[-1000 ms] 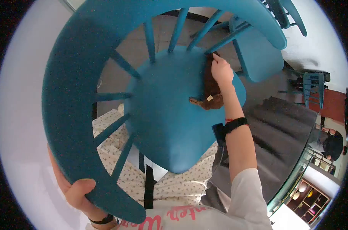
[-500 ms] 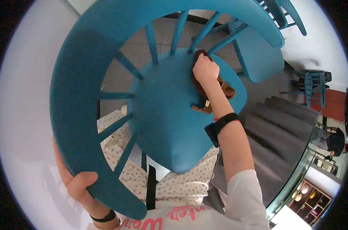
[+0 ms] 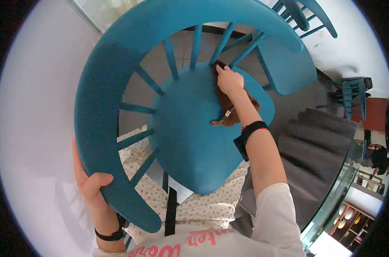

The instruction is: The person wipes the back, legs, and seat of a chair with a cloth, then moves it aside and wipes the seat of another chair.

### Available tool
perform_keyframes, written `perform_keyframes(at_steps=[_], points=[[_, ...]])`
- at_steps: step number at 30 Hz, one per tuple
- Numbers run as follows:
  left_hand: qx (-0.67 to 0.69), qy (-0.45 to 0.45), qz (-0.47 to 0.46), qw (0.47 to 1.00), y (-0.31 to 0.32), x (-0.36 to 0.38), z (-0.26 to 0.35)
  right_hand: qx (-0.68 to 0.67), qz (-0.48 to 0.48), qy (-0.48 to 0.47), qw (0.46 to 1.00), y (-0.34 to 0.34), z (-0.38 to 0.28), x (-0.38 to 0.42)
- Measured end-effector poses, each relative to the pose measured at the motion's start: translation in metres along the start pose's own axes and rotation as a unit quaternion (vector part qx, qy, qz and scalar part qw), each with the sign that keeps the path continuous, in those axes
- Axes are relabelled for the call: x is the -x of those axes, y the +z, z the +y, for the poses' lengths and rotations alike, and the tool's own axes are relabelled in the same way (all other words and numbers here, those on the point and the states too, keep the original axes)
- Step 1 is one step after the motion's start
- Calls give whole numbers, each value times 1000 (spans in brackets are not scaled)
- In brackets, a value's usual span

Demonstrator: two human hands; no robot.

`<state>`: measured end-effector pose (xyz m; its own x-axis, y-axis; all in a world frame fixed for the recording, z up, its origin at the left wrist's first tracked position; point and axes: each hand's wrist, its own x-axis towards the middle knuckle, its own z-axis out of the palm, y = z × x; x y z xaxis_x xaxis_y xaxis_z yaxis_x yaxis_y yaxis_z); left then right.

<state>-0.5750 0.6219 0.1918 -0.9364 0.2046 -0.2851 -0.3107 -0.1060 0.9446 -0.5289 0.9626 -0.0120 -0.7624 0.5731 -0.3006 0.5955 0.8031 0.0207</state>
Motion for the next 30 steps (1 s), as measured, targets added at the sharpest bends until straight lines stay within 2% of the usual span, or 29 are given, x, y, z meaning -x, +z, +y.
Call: perform_keyframes(at_steps=[3,6,10,14,20,22,28,30], points=[[-8,-4,-47,999,-10,-5,-4,-22,-7,-23,999,6,-5,15],[13,-10,-31,999,-9,-4,-5,-25,21,-94,995,19,-19,39],[39,-18,-25,999,-5,-4,-2,-13,32,-82,996,23,-31,52],[-7,-14,-12,1000,-12,-5,-5,-23,54,-53,997,23,-35,35],[-21,-34,35,999,-4,2,-2,-18,30,20,999,12,-50,-16],[-29,-38,38,998,-3,6,-2,-36,-7,45,998,12,-47,-15],[-25,-53,23,998,-5,2,-2,-28,-7,-4,1000,8,-49,-9],[25,-35,8,999,-1,1,-1,-50,0,-10,999,10,-48,-8]])
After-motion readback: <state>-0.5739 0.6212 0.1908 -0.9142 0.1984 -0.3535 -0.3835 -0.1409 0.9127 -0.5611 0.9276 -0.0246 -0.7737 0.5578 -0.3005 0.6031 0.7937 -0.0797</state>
